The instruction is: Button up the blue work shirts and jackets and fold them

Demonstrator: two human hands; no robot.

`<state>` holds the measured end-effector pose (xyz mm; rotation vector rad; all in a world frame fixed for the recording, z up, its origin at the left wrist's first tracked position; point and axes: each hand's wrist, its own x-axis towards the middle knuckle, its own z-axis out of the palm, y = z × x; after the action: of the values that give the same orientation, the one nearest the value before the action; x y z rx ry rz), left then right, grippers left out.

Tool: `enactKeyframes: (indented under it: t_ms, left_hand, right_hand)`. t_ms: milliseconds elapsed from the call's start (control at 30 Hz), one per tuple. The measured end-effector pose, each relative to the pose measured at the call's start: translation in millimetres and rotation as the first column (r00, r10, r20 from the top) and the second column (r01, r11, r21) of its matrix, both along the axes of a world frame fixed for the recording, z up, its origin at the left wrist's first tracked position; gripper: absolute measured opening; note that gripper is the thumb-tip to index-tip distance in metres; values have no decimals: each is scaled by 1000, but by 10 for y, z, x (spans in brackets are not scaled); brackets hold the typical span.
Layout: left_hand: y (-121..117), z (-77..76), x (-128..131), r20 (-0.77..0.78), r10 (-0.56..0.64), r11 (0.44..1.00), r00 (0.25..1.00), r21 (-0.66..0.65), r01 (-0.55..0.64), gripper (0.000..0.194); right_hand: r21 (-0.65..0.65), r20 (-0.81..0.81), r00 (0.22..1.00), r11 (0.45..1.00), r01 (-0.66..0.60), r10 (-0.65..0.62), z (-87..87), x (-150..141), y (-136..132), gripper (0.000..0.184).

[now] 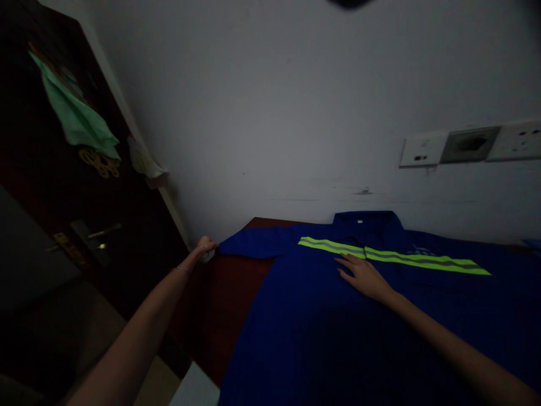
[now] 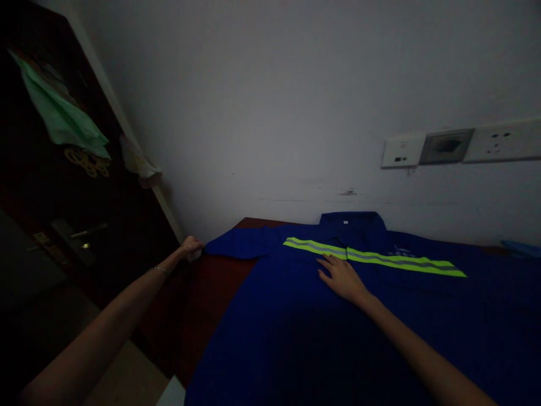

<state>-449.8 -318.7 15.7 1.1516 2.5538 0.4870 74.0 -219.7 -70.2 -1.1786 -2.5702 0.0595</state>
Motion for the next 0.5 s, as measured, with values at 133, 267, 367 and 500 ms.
enactKeyframes:
  t_ms: [133, 267, 367, 500]
  left_hand:
    - [132, 252, 34, -47, -60, 996, 997, 63, 63, 18]
    - [229, 557, 200, -53, -159, 981, 986, 103, 163, 19]
    - [273, 762, 425, -36, -248, 956, 968, 155, 250, 19]
    - [299, 906, 853, 14, -388, 901, 922, 219, 376, 17]
  right_hand:
    - [-21, 22, 1000, 1000, -1, 1, 101, -19, -24, 49]
    - [-88, -49, 998, 996, -30, 25, 313, -183, -31, 49]
    - [-166, -243, 970, 985, -53, 11, 501, -479, -43, 47]
    - [-392, -541, 830, 914, -108, -134, 738, -1011, -84, 36]
